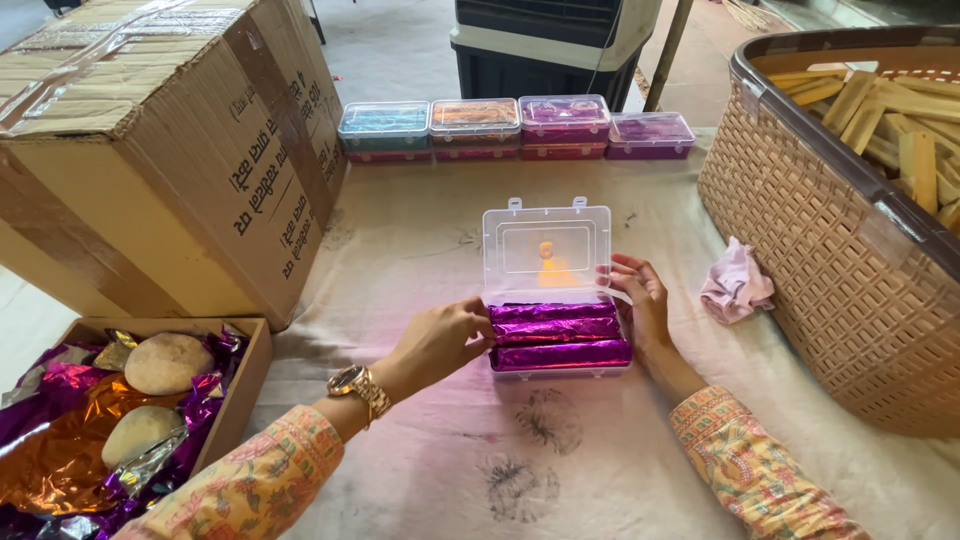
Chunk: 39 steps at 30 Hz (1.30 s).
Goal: Packing foil-wrapped items into plastic boxes and cleaning the containers with a cloth.
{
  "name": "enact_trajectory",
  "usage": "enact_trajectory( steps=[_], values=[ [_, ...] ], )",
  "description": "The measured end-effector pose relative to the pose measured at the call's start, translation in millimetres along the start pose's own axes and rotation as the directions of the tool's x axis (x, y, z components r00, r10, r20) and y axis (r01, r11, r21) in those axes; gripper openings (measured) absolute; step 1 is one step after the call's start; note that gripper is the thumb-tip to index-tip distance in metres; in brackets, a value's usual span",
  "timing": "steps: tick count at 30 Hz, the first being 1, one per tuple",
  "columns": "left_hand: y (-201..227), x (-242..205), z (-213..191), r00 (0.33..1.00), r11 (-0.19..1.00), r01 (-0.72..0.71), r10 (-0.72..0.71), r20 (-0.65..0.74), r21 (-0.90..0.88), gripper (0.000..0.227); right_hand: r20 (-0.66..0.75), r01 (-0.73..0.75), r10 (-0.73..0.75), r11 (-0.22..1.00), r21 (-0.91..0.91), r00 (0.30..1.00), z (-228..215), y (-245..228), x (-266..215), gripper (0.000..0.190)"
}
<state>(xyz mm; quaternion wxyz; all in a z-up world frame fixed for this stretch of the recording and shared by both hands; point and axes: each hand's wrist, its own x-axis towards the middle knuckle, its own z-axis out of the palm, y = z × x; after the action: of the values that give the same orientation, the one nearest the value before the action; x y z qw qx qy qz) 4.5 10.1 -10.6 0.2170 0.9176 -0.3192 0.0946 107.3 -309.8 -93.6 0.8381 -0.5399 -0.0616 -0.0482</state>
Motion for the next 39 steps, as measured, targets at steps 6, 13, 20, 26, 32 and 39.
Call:
enact_trajectory(
  steps=[6, 13, 20, 26, 32, 39],
  values=[
    [-0.3, 11.8, 2.2, 0.989, 0.976, 0.144, -0.148, -0.011, -0.166, 0.008, -0.011, -0.008, 0.008, 1.0, -0.016, 1.0, 4.0, -3.4, -2.5, 0.037],
    [15.2, 20.7, -5.0, 0.968, 0.962, 0.24, -0.247, -0.04, -0.129, 0.016, -0.01, -0.015, 0.015, 0.999, -0.028, 1.0, 6.4, -6.8, -6.2, 0.036],
    [9.8, 18.9, 6.0, 0.989, 0.996, 0.087, -0.085, -0.118, 0.017, 0.014, -0.022, -0.015, 0.015, 1.0, -0.027, 1.0, 8.6, -9.2, -6.2, 0.036],
    [9.0, 21.6, 12.8, 0.988, 0.991, 0.128, -0.123, -0.092, 0.046, 0.011, -0.024, -0.015, 0.014, 0.998, -0.055, 1.0, 10.6, -11.2, -7.2, 0.036],
    [13.9, 20.9, 13.7, 0.967, 0.967, 0.253, -0.253, -0.028, 0.025, 0.015, -0.027, -0.02, 0.019, 0.999, -0.046, 0.999, 9.8, -11.1, -6.7, 0.035],
    [0.1, 16.5, 24.8, 0.802, 0.68, 0.539, -0.594, 0.058, -0.497, 0.055, -0.007, -0.014, 0.014, 1.0, -0.02, 1.0, 5.1, -5.1, -2.9, 0.036]
  ],
)
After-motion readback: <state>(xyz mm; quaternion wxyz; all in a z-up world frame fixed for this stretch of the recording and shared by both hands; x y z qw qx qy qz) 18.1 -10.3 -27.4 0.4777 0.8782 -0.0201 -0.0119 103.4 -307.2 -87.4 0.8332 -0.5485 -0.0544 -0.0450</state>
